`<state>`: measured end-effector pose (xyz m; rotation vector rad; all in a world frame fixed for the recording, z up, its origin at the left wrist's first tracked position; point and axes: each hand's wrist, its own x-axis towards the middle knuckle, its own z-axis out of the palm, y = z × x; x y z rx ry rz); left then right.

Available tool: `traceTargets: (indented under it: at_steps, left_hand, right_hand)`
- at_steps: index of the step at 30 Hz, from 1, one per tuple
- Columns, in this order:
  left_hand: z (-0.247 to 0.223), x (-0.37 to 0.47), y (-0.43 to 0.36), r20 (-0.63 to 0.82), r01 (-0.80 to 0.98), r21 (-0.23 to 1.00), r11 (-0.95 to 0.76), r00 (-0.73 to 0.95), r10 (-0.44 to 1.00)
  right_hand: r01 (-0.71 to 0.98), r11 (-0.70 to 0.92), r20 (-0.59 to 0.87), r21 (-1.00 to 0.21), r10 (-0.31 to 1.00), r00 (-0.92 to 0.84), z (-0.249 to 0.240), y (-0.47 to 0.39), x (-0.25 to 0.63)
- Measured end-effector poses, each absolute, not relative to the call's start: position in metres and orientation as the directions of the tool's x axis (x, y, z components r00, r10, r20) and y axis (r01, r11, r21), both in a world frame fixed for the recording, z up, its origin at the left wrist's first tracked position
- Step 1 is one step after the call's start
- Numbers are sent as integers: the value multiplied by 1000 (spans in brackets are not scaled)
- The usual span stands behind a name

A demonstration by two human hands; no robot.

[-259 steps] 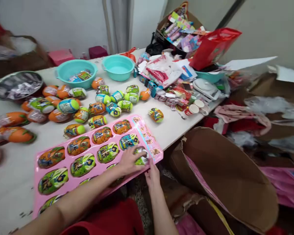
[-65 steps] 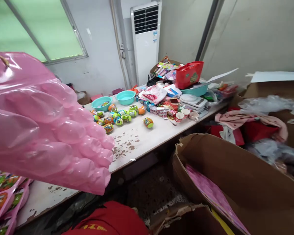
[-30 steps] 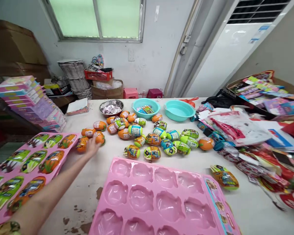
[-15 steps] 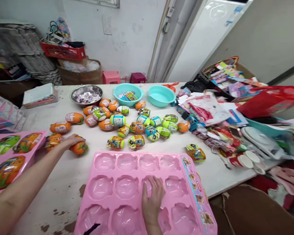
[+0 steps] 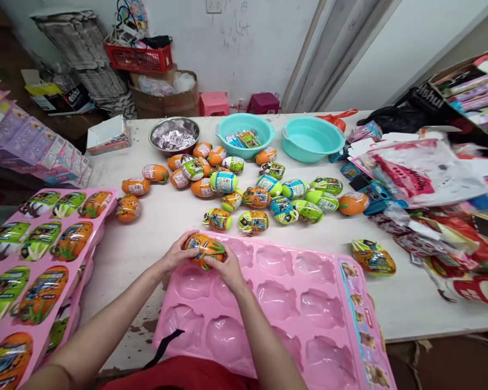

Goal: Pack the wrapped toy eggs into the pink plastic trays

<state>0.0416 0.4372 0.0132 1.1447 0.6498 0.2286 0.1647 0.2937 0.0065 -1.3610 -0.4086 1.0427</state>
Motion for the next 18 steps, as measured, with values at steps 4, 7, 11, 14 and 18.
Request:
traceTargets:
  at_steps: [4,7,11,14,18]
  left_hand:
    - [-5,46,459,-337,280,941,188,788,515]
    - [-19,44,464,-368,395,914,90,717,593]
    - [-22,42,472,-441,523,846,105,575,689]
    - [-14,47,478,-599,436,800,412,577,555]
    - [-6,55,482,-729,424,650,630,584,358]
  right_hand:
    - [-32,-263,-243,-964,831,500,-11,302,191]
    - [338,-354,-171,-872,867,467,-18,311,203]
    - [583,-428,-167,-691,879,447,-17,315,208]
    - [624,-503,-234,-597,854,465,-10,321,210]
    - [686,-630,-424,-364,768,480,0,338,216]
